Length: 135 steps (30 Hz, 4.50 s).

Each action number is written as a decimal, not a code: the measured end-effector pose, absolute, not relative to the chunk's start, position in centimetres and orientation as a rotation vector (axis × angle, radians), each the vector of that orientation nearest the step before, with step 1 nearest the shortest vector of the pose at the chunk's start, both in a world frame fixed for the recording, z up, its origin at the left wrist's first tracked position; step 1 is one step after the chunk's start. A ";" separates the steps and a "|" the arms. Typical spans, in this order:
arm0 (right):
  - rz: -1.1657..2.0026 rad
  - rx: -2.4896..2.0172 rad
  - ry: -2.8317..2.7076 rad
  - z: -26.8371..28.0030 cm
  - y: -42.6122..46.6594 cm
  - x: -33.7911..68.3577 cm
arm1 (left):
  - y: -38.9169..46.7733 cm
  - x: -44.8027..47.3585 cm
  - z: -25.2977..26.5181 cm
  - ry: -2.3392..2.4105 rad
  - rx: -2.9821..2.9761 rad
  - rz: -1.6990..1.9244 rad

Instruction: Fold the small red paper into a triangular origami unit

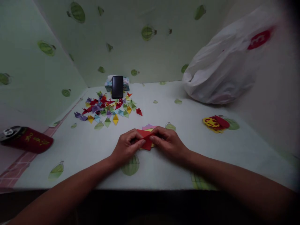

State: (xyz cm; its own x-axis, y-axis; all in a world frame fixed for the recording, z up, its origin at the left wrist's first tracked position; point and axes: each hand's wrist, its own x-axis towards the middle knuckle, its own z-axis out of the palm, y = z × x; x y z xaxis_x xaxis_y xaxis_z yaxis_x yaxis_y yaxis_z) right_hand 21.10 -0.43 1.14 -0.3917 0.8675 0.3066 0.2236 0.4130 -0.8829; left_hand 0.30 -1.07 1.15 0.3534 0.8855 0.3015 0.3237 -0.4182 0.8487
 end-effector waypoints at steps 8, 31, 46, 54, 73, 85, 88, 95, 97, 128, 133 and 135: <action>0.870 -0.917 -1.858 0.9 0.1 21.3 | -1.1 0.9 0.9 1.095 1.940 1.019; 1.410 -0.946 -1.362 -0.7 2.8 21.5 | 2.9 5.3 1.2 0.963 1.271 1.005; 1.459 -0.959 -1.343 -0.1 2.9 22.2 | 2.7 4.3 1.0 1.074 1.231 1.047; 1.650 -0.891 -1.169 0.0 2.6 22.3 | 2.6 4.2 0.9 1.044 1.233 0.998; 1.715 -0.903 -1.119 0.5 2.1 22.7 | 3.5 3.0 1.4 1.063 1.638 1.146; 1.272 -1.035 -1.516 1.2 1.6 22.9 | 3.0 3.4 1.5 1.068 1.366 0.988; 1.214 -1.086 -1.524 1.2 1.6 23.0 | 2.8 3.5 1.6 1.072 1.424 0.976; 1.159 -1.148 -1.542 0.9 1.7 22.9 | 2.7 3.7 1.3 1.097 1.552 0.962; 1.164 -1.148 -1.534 0.9 1.7 22.9 | 2.7 3.7 1.2 1.109 1.562 0.957; 1.358 -0.919 -1.393 0.9 1.7 23.0 | 2.6 3.7 1.3 1.139 1.397 0.992; 1.369 -0.912 -1.395 1.0 1.8 23.0 | 2.7 3.7 1.3 1.135 1.368 0.984; 1.368 -0.911 -1.386 0.9 1.8 23.0 | 2.7 3.7 1.2 1.139 1.365 0.977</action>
State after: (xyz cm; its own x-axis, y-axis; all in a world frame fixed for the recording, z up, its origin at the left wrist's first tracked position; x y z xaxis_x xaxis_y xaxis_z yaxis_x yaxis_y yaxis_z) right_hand 22.99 1.77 0.95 -0.2694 0.9552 0.1223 -0.1099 0.0957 -0.9893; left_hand 3.67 2.68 1.25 0.2111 0.9768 -0.0368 0.1127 0.0131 0.9935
